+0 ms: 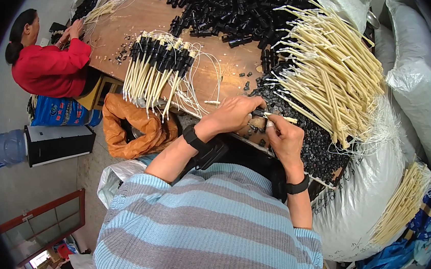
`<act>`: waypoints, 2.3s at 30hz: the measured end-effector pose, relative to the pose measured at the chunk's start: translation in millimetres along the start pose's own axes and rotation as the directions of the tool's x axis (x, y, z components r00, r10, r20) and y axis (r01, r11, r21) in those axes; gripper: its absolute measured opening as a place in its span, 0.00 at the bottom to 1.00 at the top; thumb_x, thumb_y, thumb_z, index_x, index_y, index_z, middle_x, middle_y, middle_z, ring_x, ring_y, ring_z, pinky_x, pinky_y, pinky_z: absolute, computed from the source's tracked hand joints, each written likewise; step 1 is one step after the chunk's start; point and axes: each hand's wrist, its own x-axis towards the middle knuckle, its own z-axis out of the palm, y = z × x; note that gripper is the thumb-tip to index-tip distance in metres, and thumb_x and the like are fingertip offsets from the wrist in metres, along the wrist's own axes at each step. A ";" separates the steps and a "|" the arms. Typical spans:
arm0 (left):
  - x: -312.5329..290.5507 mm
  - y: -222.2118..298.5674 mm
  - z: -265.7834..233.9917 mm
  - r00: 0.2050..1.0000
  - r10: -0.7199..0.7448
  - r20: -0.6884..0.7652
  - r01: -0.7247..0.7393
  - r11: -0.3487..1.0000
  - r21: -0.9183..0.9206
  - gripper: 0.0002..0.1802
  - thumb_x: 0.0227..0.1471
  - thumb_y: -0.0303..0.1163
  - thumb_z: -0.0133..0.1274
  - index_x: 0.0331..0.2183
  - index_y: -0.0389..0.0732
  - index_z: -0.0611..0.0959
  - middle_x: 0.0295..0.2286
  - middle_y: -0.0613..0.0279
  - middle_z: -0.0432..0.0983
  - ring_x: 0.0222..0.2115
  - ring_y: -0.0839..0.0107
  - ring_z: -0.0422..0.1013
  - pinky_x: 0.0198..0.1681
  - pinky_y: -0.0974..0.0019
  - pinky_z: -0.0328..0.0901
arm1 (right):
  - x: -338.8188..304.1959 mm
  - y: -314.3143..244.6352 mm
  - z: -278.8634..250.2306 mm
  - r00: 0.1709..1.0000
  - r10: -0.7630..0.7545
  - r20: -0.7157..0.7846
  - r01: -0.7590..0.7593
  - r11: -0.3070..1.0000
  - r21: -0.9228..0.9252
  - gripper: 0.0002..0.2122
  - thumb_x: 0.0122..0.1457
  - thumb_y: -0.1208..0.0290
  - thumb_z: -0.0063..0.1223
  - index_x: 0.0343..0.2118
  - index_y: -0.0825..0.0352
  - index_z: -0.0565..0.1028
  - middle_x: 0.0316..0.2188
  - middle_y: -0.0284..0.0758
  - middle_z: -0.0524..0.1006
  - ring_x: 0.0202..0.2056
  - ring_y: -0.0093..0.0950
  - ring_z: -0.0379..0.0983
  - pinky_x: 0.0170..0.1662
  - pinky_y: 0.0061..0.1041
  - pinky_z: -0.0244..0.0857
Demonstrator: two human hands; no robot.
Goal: The person assembles components by hand, fitting a white tube into a black plastic piece and threading a white cord through the assembly. They then place the completed unit onto a pile on the table and repeat the process.
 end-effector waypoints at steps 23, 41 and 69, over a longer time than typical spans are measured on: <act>0.7 0.0 0.8 0.868 0.361 -0.342 -0.415 0.904 -0.102 0.10 0.36 0.19 0.55 0.28 0.37 0.81 0.27 0.61 0.76 0.29 0.64 0.71 0.34 0.65 0.66 | -1.1 -6.6 5.6 0.999 0.024 0.048 -0.034 0.978 0.207 0.09 0.56 0.77 0.53 0.40 0.66 0.76 0.23 0.40 0.76 0.22 0.32 0.73 0.26 0.27 0.65; 20.9 17.9 20.2 0.908 0.260 -0.330 -0.338 0.918 -0.209 0.16 0.38 0.16 0.52 0.33 0.38 0.85 0.30 0.60 0.77 0.32 0.67 0.73 0.34 0.67 0.68 | 10.7 15.1 10.3 0.849 0.514 0.119 -0.517 0.764 0.387 0.05 0.57 0.78 0.49 0.31 0.71 0.78 0.18 0.22 0.71 0.22 0.09 0.62 0.23 0.14 0.55; 10.8 27.9 42.1 0.708 0.455 -0.540 -0.352 0.890 0.289 0.15 0.36 0.19 0.56 0.31 0.41 0.84 0.26 0.63 0.77 0.26 0.64 0.73 0.27 0.65 0.68 | 5.5 2.5 11.6 0.894 0.447 -0.013 -0.417 0.844 0.338 0.05 0.54 0.72 0.52 0.26 0.68 0.75 0.11 0.34 0.65 0.16 0.16 0.58 0.21 0.23 0.56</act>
